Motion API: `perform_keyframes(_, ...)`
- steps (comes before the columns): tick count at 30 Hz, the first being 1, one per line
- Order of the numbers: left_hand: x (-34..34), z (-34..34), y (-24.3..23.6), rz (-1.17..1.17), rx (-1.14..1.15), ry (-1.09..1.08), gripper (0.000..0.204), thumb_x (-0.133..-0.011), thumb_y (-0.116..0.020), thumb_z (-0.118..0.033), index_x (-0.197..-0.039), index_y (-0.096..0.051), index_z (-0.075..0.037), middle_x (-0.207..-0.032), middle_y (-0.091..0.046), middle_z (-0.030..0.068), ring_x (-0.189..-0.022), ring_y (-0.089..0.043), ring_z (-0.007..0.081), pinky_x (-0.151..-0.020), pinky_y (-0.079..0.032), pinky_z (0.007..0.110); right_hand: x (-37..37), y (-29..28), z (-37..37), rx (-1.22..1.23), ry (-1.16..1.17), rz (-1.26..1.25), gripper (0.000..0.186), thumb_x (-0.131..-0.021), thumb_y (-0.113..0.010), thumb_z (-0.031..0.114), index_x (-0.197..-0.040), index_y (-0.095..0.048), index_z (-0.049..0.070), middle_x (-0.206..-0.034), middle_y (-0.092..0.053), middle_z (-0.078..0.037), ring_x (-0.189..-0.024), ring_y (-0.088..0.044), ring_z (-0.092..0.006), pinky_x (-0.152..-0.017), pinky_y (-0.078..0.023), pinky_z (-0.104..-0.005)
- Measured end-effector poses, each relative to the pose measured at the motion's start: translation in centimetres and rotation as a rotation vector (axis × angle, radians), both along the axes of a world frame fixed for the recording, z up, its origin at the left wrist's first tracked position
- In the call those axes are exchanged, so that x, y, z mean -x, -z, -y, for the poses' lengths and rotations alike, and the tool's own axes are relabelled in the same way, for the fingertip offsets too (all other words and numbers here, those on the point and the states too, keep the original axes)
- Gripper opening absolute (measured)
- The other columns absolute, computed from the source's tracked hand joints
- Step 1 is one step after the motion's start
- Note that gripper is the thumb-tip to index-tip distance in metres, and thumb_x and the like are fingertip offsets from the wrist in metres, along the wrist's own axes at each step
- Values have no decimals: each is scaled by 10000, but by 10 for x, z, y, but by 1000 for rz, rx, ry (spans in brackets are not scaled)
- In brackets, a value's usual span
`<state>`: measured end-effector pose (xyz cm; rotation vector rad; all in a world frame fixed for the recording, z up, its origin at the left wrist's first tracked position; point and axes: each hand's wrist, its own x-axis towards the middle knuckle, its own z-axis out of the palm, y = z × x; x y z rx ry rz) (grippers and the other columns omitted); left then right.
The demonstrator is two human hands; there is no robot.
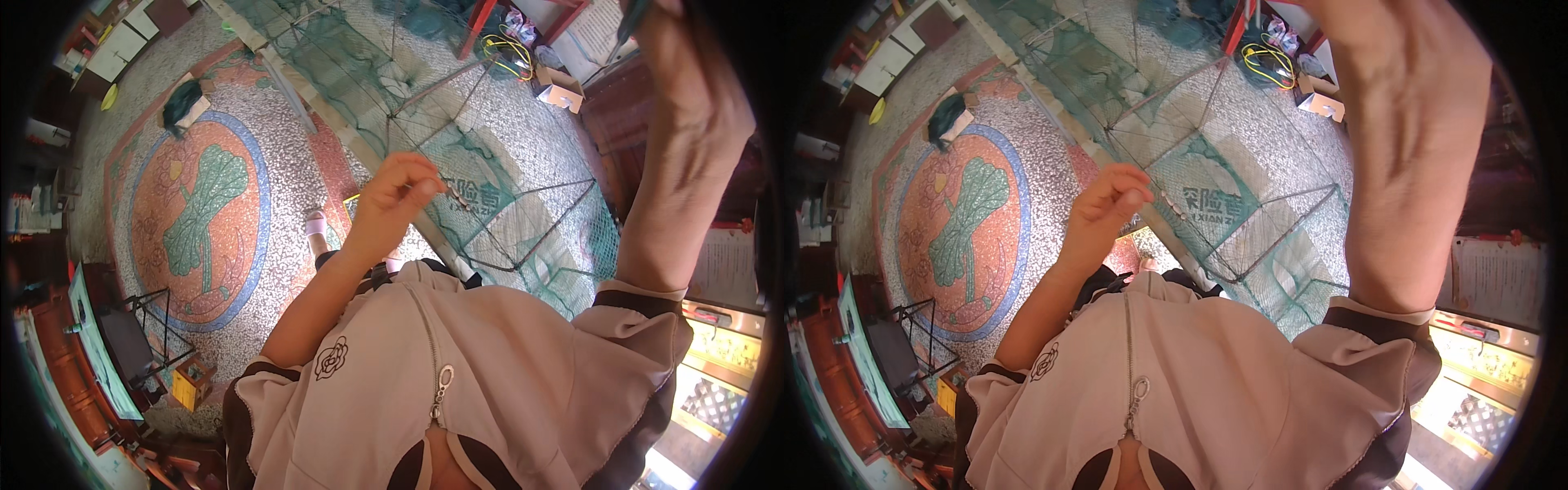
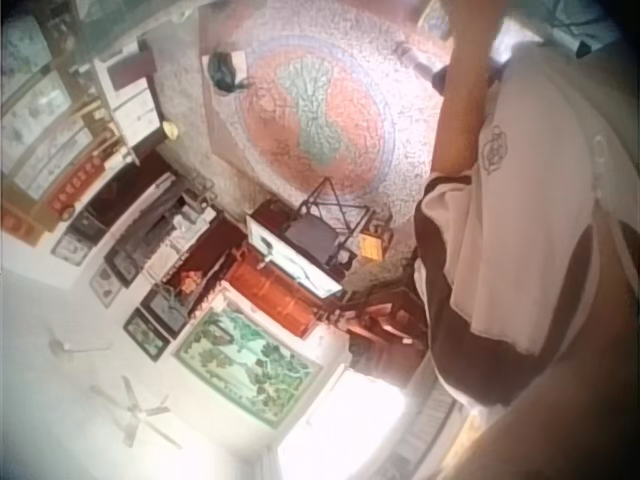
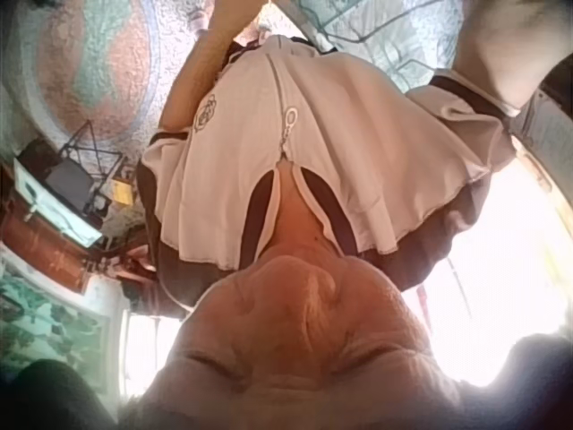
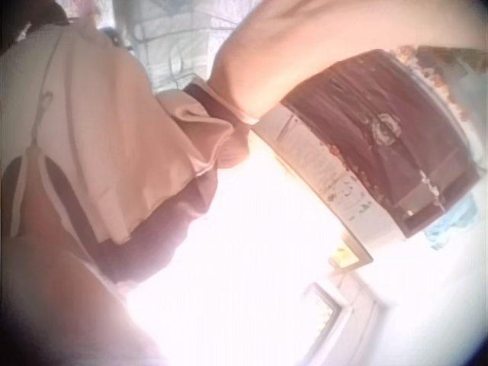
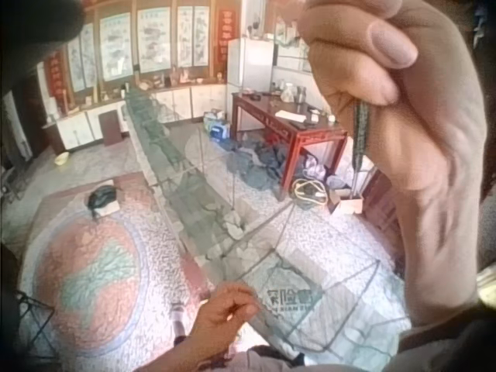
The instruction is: The person repairs a green mesh fishing trap by hand and with a small dark tool, tying knots and securing sections of the net.
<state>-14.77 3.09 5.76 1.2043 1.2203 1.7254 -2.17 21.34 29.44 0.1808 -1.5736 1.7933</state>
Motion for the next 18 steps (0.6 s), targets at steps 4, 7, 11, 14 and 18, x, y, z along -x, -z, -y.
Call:
perform_keyframes(4,-3,3,5,509,113,64,166,-966,-518,-214,-949,-579,-61,-1032,-613,51,-958,-587,150,-813,-460,281,-2,16,22,-370,175,309,94,-911,-575,75,-994,-599,37,-866,-624,-15,-750,-593,-103,-640,-476,-248)
perform_keyframes(7,2,15,10,795,119,92,146,-972,-512,-221,-959,-546,-80,-1036,-602,44,-948,-594,143,-794,-466,279,12,48,34,-944,114,479,87,-856,-618,50,-942,-610,41,-841,-612,-21,-750,-590,-134,-626,-464,-289)
perform_keyframes(11,-9,19,15,970,197,114,112,-969,-512,-202,-933,-527,-98,-1015,-583,48,-895,-571,129,-750,-468,251,0,88,34,-1346,168,636,86,-754,-672,59,-799,-600,73,-778,-556,-42,-773,-578,-232,-626,-460,-359)
perform_keyframes(14,-21,15,22,1031,161,180,93,-978,-501,-194,-956,-522,-106,-1029,-583,48,-816,-555,97,-702,-454,229,-12,110,32,-1368,201,765,81,-744,-665,89,-740,-584,93,-771,-535,-49,-811,-578,-257,-652,-481,-365)
perform_keyframes(18,-24,14,22,1021,184,162,95,-980,-495,-186,-955,-520,-97,-1047,-584,65,-814,-552,91,-684,-451,221,-15,129,32,-1410,257,769,90,-699,-676,62,-712,-589,86,-753,-525,-42,-772,-557,-237,-623,-475,-359)
